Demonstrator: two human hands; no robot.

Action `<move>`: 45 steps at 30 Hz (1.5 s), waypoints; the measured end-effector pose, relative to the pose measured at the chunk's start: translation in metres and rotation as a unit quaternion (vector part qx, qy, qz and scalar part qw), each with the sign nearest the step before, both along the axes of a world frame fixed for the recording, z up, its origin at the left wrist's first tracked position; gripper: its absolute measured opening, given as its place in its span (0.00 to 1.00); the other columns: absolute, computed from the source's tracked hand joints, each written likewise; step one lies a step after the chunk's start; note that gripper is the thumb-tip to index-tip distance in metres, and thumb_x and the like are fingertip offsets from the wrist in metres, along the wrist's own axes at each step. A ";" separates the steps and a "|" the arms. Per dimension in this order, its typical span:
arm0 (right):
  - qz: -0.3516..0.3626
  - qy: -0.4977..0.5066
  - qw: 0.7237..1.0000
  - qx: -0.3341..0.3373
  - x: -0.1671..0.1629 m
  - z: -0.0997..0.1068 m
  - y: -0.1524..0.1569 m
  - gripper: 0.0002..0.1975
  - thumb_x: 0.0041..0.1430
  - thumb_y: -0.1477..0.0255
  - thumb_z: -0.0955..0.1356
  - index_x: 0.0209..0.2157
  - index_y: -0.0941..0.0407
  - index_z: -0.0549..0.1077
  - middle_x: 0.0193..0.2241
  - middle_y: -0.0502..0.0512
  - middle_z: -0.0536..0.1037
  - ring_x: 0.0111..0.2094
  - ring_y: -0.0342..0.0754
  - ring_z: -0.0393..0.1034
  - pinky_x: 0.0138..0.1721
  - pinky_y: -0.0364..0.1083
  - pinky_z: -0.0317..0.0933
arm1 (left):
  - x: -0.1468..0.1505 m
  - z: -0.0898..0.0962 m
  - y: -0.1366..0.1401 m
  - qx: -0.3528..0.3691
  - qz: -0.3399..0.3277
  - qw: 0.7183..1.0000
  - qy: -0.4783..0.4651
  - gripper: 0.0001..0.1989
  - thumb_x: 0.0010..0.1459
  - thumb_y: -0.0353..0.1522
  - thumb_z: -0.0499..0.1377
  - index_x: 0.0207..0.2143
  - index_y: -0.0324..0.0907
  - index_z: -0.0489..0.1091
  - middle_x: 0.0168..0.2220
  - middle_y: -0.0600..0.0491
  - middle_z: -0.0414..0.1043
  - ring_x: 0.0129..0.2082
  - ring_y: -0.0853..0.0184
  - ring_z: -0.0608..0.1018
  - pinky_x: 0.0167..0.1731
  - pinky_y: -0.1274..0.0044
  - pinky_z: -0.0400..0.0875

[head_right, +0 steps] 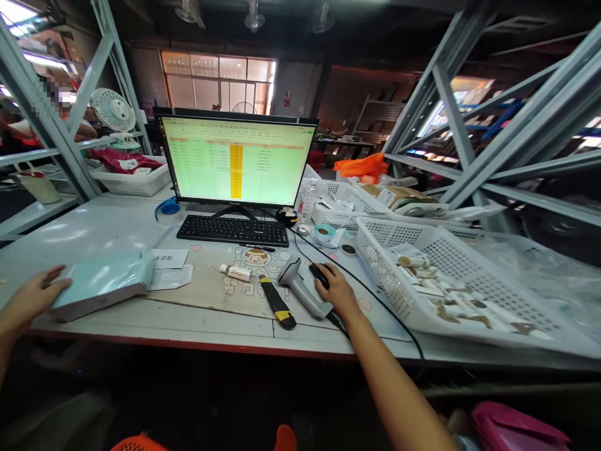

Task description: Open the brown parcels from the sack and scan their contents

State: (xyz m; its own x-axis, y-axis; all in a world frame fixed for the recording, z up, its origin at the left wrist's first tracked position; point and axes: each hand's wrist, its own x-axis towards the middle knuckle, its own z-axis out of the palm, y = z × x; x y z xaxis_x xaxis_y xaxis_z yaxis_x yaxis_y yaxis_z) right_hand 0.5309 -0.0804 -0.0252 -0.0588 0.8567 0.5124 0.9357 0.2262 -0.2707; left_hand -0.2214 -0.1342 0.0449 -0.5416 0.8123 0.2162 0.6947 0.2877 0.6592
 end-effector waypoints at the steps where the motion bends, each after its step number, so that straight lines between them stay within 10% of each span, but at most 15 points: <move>1: -0.005 -0.003 1.000 0.001 -0.001 0.000 -0.001 0.26 0.66 0.61 0.64 0.62 0.54 0.73 0.61 0.64 0.71 0.60 0.63 0.69 0.61 0.63 0.66 | 0.007 0.008 -0.002 -0.013 0.036 0.999 -0.003 0.27 0.55 0.55 0.61 0.55 0.58 0.72 0.54 0.57 0.79 0.53 0.48 0.81 0.55 0.52 0.77; 4: -0.023 -0.012 1.000 0.004 -0.003 0.000 -0.002 0.26 0.66 0.62 0.63 0.61 0.56 0.74 0.61 0.67 0.71 0.60 0.64 0.69 0.60 0.64 0.67 | 0.054 0.038 -0.005 0.097 0.044 0.994 0.000 0.31 0.58 0.51 0.61 0.62 0.59 0.67 0.64 0.55 0.71 0.59 0.48 0.78 0.60 0.53 0.73; 8: -0.060 -0.012 0.998 0.006 -0.006 0.001 -0.005 0.25 0.66 0.63 0.63 0.61 0.54 0.75 0.61 0.66 0.71 0.59 0.64 0.69 0.58 0.63 0.69 | 0.144 0.064 0.020 0.242 -0.151 0.958 0.032 0.20 0.61 0.47 0.60 0.53 0.53 0.74 0.60 0.56 0.75 0.56 0.51 0.79 0.60 0.54 0.74; 14: -0.060 -0.009 0.998 -0.004 -0.013 0.005 -0.010 0.25 0.68 0.64 0.63 0.62 0.55 0.74 0.61 0.66 0.70 0.59 0.64 0.68 0.58 0.63 0.69 | 0.261 0.052 0.103 0.180 -0.398 0.899 0.019 0.20 0.63 0.45 0.57 0.49 0.43 0.76 0.52 0.46 0.79 0.51 0.54 0.80 0.55 0.61 0.76; 20: -0.054 -0.008 0.998 -0.012 -0.014 0.008 -0.011 0.25 0.69 0.64 0.63 0.63 0.56 0.73 0.62 0.67 0.69 0.59 0.65 0.69 0.57 0.63 0.69 | 0.344 0.020 0.176 0.089 -0.476 0.864 0.136 0.18 0.64 0.37 0.54 0.49 0.39 0.76 0.52 0.43 0.78 0.54 0.52 0.78 0.59 0.61 0.71; 37: -0.057 0.000 0.998 -0.009 -0.016 0.009 -0.013 0.25 0.68 0.64 0.62 0.63 0.54 0.73 0.62 0.66 0.69 0.58 0.64 0.70 0.56 0.62 0.70 | 0.429 0.006 0.232 -0.010 -0.560 0.778 0.284 0.33 0.62 0.48 0.61 0.67 0.49 0.65 0.72 0.44 0.55 0.70 0.43 0.58 0.66 0.50 0.56; 45: -0.059 0.001 0.998 0.002 -0.015 0.005 -0.013 0.24 0.67 0.65 0.64 0.62 0.51 0.74 0.61 0.64 0.70 0.56 0.63 0.71 0.55 0.62 0.71 | 0.454 -0.002 0.229 -0.036 -0.545 0.789 0.282 0.35 0.62 0.52 0.60 0.67 0.47 0.66 0.75 0.41 0.49 0.74 0.38 0.48 0.68 0.44 0.46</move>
